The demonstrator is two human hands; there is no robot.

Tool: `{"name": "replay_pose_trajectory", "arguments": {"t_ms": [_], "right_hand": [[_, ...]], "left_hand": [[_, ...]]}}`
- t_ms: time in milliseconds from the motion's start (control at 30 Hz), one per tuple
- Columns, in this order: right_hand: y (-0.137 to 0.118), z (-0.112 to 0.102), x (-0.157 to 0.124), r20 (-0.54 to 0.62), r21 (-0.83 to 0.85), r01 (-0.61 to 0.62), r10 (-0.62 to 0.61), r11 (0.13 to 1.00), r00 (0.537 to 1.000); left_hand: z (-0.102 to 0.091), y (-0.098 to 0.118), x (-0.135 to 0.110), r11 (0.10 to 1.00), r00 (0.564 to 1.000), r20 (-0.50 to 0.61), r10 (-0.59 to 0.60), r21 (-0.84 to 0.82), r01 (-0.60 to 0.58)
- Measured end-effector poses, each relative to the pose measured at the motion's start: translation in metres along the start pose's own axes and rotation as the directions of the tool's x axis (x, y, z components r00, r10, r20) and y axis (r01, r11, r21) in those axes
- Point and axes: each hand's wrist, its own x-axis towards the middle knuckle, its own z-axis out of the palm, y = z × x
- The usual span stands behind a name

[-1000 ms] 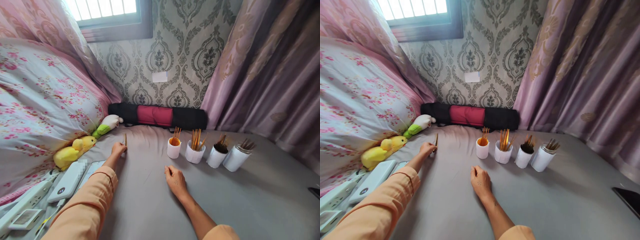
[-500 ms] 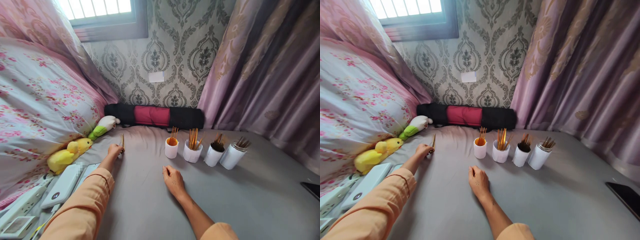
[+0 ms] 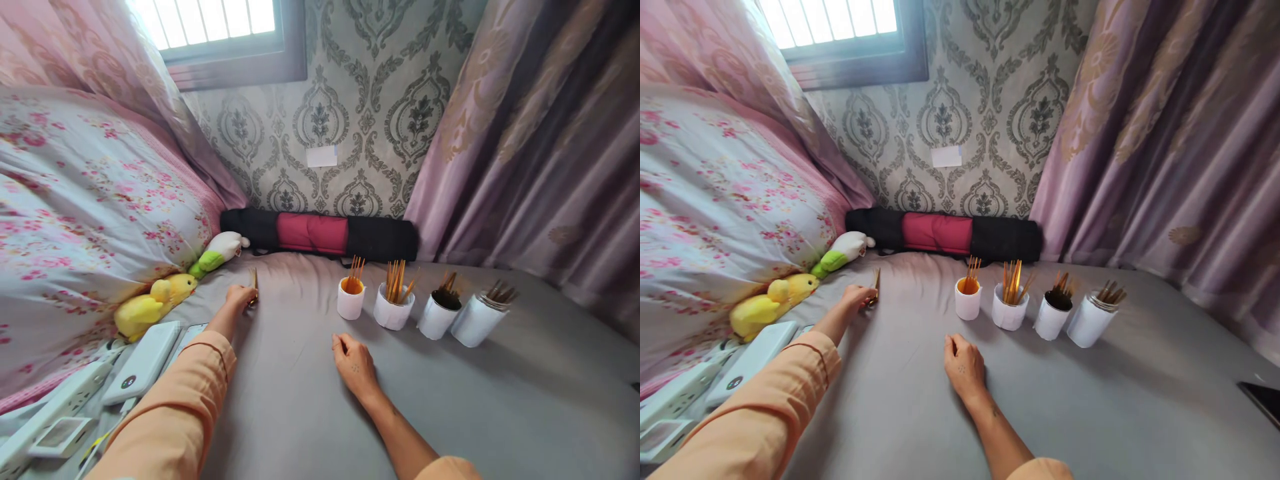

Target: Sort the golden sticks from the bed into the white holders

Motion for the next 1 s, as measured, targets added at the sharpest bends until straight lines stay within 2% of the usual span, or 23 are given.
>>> {"name": "replay_pose_trajectory", "arguments": {"t_ms": [200,467,767,1000], "right_hand": [[0.000,0.001,0.002,0.016,-0.006,-0.014,0.014,1.000,1.000],[0.000,0.002,0.003,0.038,0.005,-0.011,0.011,1.000,0.999],[-0.001,0.001,0.003,0.025,0.003,-0.006,0.006,1.000,1.000],[-0.002,0.000,0.002,0.031,0.006,-0.013,0.013,1.000,0.999]], "left_hand": [[0.002,0.010,-0.009,0.969,0.996,0.068,-0.052,-0.239,0.067],[0.005,0.016,-0.018,0.825,0.966,0.235,-0.113,-0.520,0.223],[0.020,0.011,-0.021,0.651,0.923,0.354,-0.148,-0.668,0.361],[0.028,0.006,-0.030,0.523,0.885,0.456,-0.095,-0.733,0.435]]}}
